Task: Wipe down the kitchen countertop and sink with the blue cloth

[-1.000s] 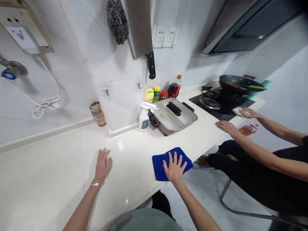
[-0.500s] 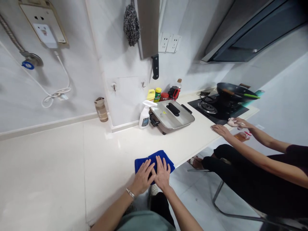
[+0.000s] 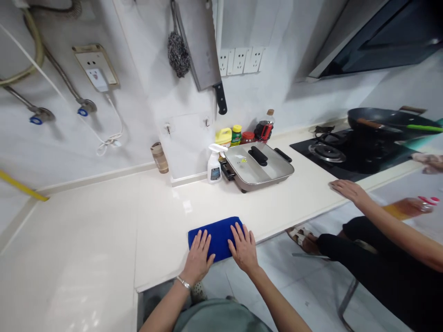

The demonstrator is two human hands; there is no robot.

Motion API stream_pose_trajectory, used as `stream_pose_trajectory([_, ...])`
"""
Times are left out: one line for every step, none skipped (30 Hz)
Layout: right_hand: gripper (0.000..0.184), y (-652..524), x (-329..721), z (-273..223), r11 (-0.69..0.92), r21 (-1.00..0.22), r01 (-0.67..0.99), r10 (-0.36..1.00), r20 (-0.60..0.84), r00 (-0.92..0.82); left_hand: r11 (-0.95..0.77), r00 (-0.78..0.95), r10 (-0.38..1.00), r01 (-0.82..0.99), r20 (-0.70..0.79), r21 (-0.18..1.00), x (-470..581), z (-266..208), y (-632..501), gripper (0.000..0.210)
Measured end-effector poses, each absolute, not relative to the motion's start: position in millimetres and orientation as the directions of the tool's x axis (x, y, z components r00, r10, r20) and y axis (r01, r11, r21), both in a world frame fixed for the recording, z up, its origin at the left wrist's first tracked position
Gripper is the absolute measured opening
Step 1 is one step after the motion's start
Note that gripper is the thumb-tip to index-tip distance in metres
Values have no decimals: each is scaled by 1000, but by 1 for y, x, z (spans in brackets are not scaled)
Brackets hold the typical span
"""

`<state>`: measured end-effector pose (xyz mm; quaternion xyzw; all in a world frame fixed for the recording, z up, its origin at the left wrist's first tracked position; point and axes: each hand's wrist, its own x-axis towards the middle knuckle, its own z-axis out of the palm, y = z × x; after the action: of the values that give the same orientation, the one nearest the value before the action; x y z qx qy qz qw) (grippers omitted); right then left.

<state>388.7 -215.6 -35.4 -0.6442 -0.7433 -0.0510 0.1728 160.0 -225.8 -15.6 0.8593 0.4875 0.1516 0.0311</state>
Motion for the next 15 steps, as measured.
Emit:
stream_pose_trajectory([55, -217, 385, -35, 175, -145, 974, 939, 322, -120, -508, 464, 856, 837, 228, 203, 158, -14, -229, 70])
stream_pose_trajectory([55, -219, 382, -34, 186, -143, 972, 937, 322, -132, -493, 449, 865, 845, 226, 207, 156, -12, -234, 69])
stream_pose_trajectory([55, -221, 378, -34, 199, -144, 969, 935, 325, -143, -479, 435, 873, 852, 222, 212, 154, -10, -239, 69])
stream_pose_trajectory([54, -222, 374, -35, 213, -149, 966, 931, 331, -154, -465, 423, 880, 858, 216, 217, 151, -8, -244, 69])
stream_pose_trajectory([54, -224, 369, -35, 232, -159, 960, 925, 340, -167, -452, 410, 888, 865, 209, 220, 146, -6, -250, 69])
stream_pose_trajectory([54, -226, 365, -37, 262, -176, 949, 917, 351, -188, -436, 397, 896, 872, 201, 222, 141, -5, -257, 70])
stream_pose_trajectory([54, -227, 361, -38, 309, -201, 930, 905, 363, -222, -420, 383, 904, 880, 192, 221, 133, -3, -265, 70])
stream_pose_trajectory([53, -229, 357, -40, 371, -231, 900, 888, 374, -270, -402, 367, 912, 890, 183, 217, 125, -2, -272, 71])
stream_pose_trajectory([52, -229, 355, -42, 438, -267, 858, 865, 384, -322, -382, 350, 920, 900, 174, 211, 114, 0, -280, 71])
stream_pose_trajectory([50, -229, 354, -44, 500, -304, 811, 841, 396, -369, -364, 334, 928, 909, 167, 205, 102, 2, -287, 71])
stream_pose_trajectory([48, -228, 354, -47, 547, -342, 764, 818, 410, -403, -346, 318, 934, 917, 160, 198, 90, 4, -295, 70])
stream_pose_trajectory([46, -225, 356, -50, 578, -379, 723, 802, 429, -415, -330, 304, 940, 925, 154, 190, 76, 6, -302, 70])
stream_pose_trajectory([45, -222, 359, -53, 590, -413, 694, 794, 452, -407, -313, 289, 946, 932, 148, 183, 62, 9, -309, 69])
stream_pose_trajectory([44, -217, 365, -57, 592, -438, 676, 791, 475, -384, -297, 275, 951, 939, 141, 176, 48, 12, -315, 69])
stream_pose_trajectory([42, -212, 372, -61, 588, -455, 669, 790, 499, -356, -283, 263, 956, 944, 133, 169, 34, 15, -321, 68])
